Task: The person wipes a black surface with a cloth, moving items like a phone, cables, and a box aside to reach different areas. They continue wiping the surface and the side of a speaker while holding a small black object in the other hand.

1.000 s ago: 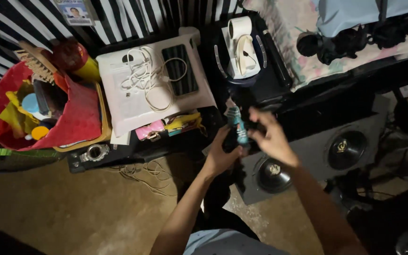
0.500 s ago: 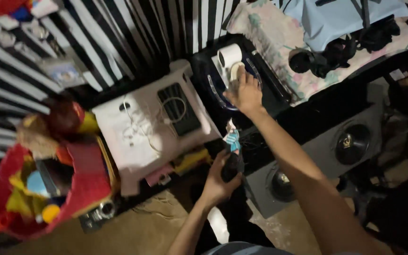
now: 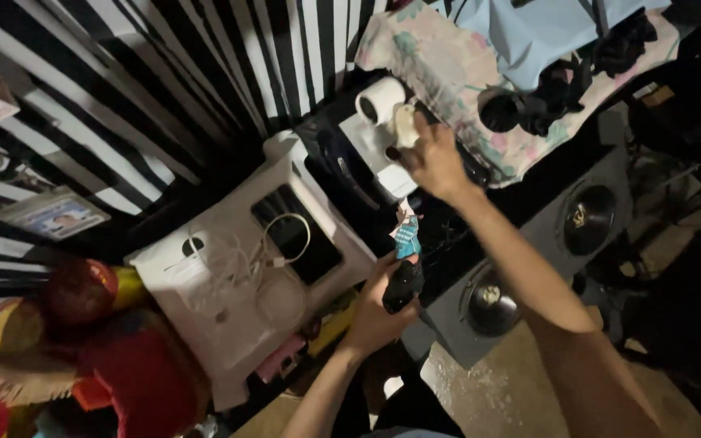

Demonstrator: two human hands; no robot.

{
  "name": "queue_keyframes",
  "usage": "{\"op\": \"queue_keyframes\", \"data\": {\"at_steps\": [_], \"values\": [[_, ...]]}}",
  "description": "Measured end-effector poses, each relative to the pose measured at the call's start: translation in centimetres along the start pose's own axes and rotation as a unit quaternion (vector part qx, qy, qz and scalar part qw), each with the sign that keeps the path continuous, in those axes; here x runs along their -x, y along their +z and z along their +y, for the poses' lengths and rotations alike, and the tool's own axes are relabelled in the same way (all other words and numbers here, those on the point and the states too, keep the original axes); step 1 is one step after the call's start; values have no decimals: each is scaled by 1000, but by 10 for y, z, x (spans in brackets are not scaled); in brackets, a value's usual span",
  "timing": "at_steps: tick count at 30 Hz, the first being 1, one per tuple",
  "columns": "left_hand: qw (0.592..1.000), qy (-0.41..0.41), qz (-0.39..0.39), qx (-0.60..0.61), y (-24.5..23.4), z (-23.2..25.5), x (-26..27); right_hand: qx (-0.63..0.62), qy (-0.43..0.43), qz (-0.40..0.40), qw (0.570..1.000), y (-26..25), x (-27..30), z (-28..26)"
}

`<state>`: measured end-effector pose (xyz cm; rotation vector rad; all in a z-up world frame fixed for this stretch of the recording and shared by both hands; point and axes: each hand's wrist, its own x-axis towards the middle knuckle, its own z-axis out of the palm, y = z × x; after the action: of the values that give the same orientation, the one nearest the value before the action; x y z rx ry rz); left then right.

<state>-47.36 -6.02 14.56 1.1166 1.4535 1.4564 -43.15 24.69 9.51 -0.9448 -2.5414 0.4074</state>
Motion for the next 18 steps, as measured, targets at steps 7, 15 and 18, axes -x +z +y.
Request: {"op": "queue_keyframes", "data": {"at_steps": [7,15,18], "values": [[1000,-10,16,25,8,18,-21,43,-42,37,998,-49,-106,99],[998,-44,47,15,28,4,-15,110,-55,14,992,-23,-145,206],[997,-67,38,14,28,12,-17,102,-11,-24,994,-34,-136,191]]}}
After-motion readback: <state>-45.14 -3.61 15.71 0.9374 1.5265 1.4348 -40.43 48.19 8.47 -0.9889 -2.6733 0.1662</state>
